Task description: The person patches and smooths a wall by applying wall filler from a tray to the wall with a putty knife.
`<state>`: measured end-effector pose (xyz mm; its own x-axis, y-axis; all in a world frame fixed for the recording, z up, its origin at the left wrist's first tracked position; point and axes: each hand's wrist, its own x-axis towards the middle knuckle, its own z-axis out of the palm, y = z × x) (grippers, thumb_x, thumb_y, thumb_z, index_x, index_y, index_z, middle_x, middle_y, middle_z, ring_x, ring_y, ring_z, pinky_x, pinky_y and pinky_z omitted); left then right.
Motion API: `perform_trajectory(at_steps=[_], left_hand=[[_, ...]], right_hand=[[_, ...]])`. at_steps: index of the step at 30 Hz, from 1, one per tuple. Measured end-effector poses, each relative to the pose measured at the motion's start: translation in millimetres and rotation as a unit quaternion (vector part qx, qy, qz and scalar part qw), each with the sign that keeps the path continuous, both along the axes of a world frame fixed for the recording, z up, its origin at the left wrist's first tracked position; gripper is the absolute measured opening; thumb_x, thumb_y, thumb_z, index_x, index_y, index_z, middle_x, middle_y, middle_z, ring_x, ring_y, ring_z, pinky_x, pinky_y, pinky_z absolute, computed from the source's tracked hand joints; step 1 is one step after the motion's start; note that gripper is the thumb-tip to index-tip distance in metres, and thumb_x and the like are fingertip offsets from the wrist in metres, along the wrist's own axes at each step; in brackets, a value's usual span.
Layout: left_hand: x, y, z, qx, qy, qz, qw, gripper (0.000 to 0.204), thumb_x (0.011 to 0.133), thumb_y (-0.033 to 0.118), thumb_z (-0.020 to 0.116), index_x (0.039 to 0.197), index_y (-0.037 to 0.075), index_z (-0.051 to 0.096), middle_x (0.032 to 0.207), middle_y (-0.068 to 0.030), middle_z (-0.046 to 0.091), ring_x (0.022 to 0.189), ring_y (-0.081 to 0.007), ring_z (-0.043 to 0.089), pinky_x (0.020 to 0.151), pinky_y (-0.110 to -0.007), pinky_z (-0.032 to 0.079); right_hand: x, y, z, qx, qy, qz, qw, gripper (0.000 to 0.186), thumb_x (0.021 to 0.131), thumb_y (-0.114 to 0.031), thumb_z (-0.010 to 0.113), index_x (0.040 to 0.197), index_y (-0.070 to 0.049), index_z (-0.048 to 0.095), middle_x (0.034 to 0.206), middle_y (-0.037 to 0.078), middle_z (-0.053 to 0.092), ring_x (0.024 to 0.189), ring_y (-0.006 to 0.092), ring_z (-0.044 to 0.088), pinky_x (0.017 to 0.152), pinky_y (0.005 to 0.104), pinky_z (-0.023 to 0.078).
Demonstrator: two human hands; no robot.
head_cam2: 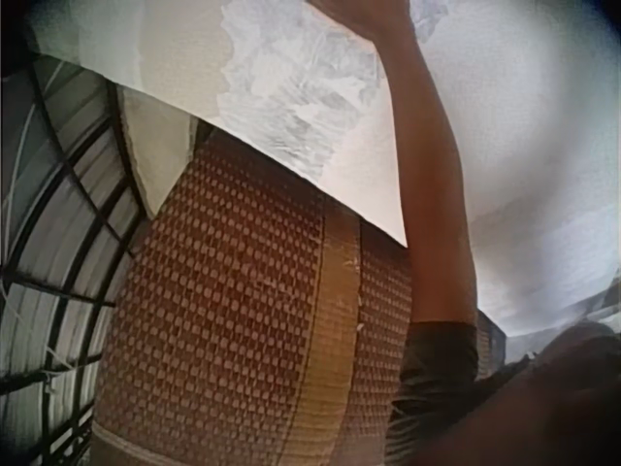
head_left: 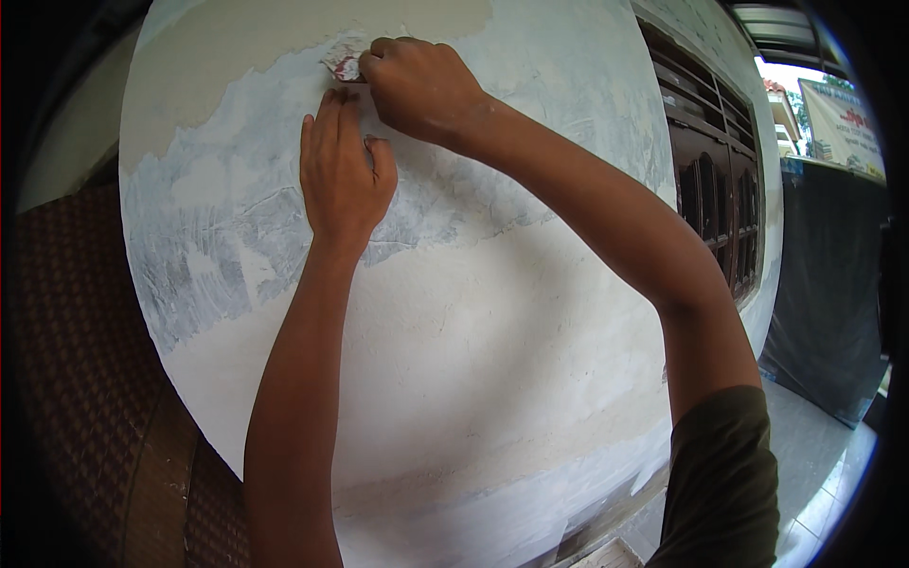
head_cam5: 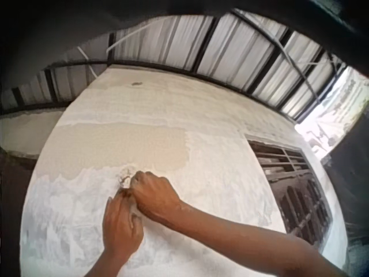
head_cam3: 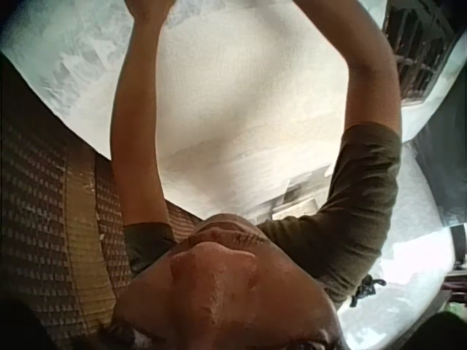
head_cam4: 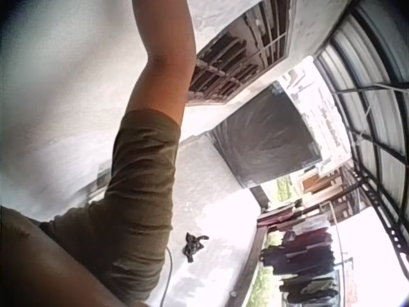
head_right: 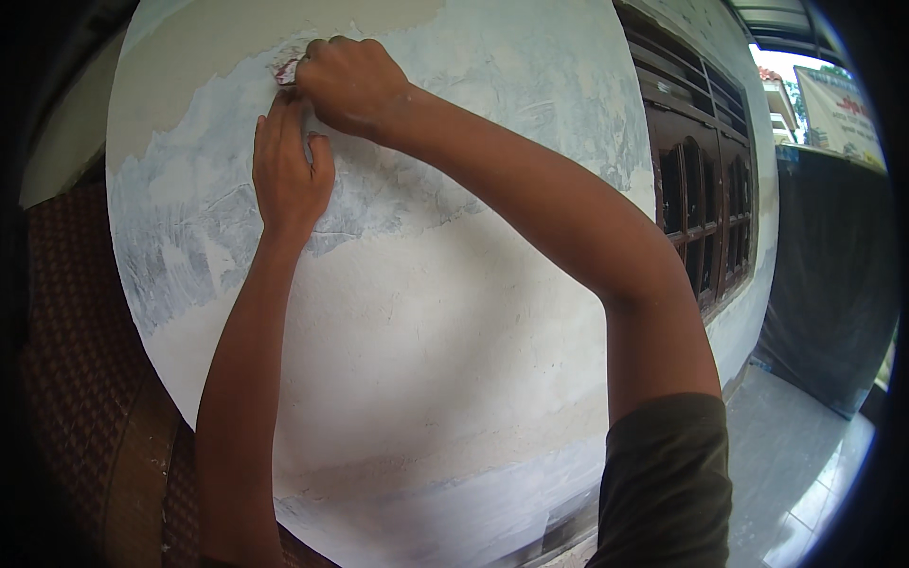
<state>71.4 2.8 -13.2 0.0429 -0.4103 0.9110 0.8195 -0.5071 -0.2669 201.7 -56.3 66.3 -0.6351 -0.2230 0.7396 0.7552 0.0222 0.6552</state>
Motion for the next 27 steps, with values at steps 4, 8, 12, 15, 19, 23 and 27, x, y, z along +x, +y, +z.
perform_trajectory(at_steps=[4, 8, 12, 15, 19, 23, 27], left_hand=[[7, 1, 2, 0.015, -0.001, 0.01, 1.0, 0.047, 0.087, 0.009, 0.048, 0.132, -0.003, 0.056, 0.139, -0.021, 0.056, 0.132, -0.0346, 0.052, 0.117, -0.05, 0.032], [14, 0, 4, 0.016, 0.006, -0.002, 1.0, 0.047, 0.087, 0.009, 0.049, 0.132, -0.003, 0.056, 0.139, -0.0211, 0.056, 0.132, -0.0348, 0.052, 0.117, -0.049, 0.032], [9, 0, 2, 0.011, 0.003, -0.006, 1.0, 0.047, 0.087, 0.008, 0.049, 0.132, -0.003, 0.056, 0.139, -0.0212, 0.056, 0.133, -0.0348, 0.051, 0.118, -0.049, 0.031], [-4, -2, -2, 0.006, -0.003, -0.005, 1.0, 0.047, 0.087, 0.008, 0.049, 0.132, -0.003, 0.057, 0.139, -0.0212, 0.056, 0.133, -0.0346, 0.051, 0.118, -0.049, 0.031], [3, -2, 2, 0.011, -0.001, -0.002, 1.0, 0.046, 0.087, 0.008, 0.049, 0.131, -0.003, 0.057, 0.138, -0.0207, 0.056, 0.133, -0.0343, 0.051, 0.118, -0.049, 0.032], [7, -5, 1, 0.02, -0.002, -0.005, 1.0, 0.046, 0.087, 0.008, 0.048, 0.131, -0.003, 0.057, 0.138, -0.0205, 0.057, 0.132, -0.0343, 0.052, 0.117, -0.049, 0.032], [11, 3, 3, 0.017, -0.001, -0.006, 1.0, 0.046, 0.087, 0.008, 0.048, 0.131, -0.003, 0.057, 0.138, -0.0206, 0.057, 0.132, -0.0345, 0.052, 0.117, -0.049, 0.032]], right_hand=[[29, -2, 62, 0.061, 0.069, 0.106, 0.99, 0.016, 0.078, -0.003, 0.061, 0.091, -0.002, 0.069, 0.094, 0.015, 0.069, 0.085, 0.0346, 0.069, 0.073, 0.0452, 0.057], [74, 21, 129, 0.036, 0.202, 0.006, 0.979, 0.018, 0.088, -0.004, 0.055, 0.092, 0.005, 0.07, 0.1, 0.023, 0.068, 0.093, 0.0372, 0.067, 0.08, 0.0451, 0.055], [63, 31, 95, 0.053, 0.082, 0.033, 0.995, 0.018, 0.079, -0.004, 0.061, 0.094, -0.002, 0.07, 0.095, 0.015, 0.069, 0.085, 0.0343, 0.069, 0.073, 0.0454, 0.057], [14, 8, 8, 0.029, 0.004, 0.003, 1.0, 0.012, 0.08, -0.006, 0.062, 0.091, -0.004, 0.068, 0.089, 0.014, 0.068, 0.084, 0.0332, 0.069, 0.072, 0.0456, 0.056], [28, -8, 42, 0.014, 0.082, 0.056, 0.995, 0.014, 0.085, -0.006, 0.058, 0.091, 0.002, 0.068, 0.092, 0.019, 0.067, 0.088, 0.0358, 0.068, 0.076, 0.0456, 0.056], [70, 3, 109, -0.002, 0.211, 0.002, 0.978, 0.018, 0.088, -0.003, 0.055, 0.093, 0.006, 0.07, 0.101, 0.024, 0.068, 0.094, 0.0374, 0.067, 0.08, 0.0456, 0.054], [81, 16, 89, 0.009, 0.166, -0.025, 0.986, 0.014, 0.086, -0.005, 0.057, 0.092, 0.002, 0.067, 0.094, 0.02, 0.067, 0.089, 0.0359, 0.067, 0.076, 0.0458, 0.055]])
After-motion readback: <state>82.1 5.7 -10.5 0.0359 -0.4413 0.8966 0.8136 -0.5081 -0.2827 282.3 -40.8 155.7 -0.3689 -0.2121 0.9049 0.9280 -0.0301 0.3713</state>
